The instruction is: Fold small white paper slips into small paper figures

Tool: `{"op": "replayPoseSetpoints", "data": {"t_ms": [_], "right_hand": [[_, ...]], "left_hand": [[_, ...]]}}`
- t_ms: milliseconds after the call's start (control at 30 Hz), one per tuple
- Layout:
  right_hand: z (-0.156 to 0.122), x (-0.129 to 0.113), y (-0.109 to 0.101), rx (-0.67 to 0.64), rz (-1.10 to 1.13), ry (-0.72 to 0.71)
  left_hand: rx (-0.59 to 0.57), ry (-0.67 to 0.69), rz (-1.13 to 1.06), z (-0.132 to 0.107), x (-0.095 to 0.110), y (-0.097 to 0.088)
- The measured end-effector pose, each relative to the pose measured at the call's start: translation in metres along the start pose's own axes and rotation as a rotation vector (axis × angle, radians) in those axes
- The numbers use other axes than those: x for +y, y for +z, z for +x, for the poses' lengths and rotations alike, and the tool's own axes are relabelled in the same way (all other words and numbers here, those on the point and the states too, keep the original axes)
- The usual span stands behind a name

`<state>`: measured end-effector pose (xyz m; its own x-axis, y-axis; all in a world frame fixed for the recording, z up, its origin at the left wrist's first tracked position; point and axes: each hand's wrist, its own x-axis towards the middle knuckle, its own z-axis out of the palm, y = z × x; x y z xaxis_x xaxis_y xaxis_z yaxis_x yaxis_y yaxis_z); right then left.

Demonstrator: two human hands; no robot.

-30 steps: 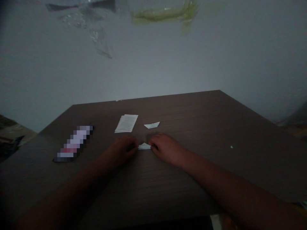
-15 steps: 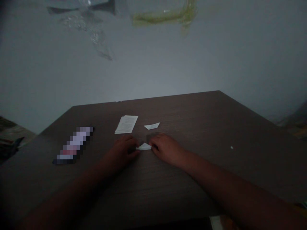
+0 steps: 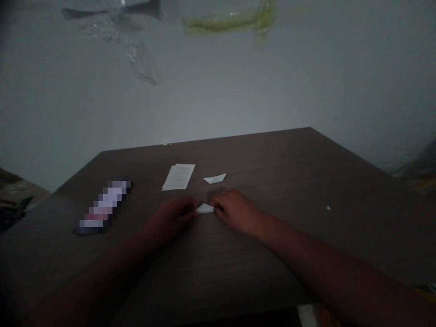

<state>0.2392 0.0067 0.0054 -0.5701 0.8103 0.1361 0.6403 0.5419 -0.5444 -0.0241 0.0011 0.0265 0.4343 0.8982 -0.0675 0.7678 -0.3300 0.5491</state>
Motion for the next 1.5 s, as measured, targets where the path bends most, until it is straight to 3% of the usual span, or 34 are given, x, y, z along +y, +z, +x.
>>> {"op": "replayPoseSetpoints", "data": {"t_ms": [300, 767, 1233, 1500], "right_hand": [[0.0, 0.004, -0.002, 0.016, 0.01, -0.025], [0.0, 0.004, 0.001, 0.11, 0.034, 0.083], [0.001, 0.006, 0.004, 0.102, 0.019, 0.036], [-0.001, -0.001, 0.009, 0.116, 0.062, 0.111]], "left_hand": [[-0.012, -0.035, -0.025, 0.0, 0.005, -0.008], [0.013, 0.033, -0.047, 0.003, 0.0, -0.003], [0.022, 0.005, -0.036, 0.0, 0.007, -0.003], [0.026, -0.04, -0.046, -0.001, 0.008, -0.001]]}}
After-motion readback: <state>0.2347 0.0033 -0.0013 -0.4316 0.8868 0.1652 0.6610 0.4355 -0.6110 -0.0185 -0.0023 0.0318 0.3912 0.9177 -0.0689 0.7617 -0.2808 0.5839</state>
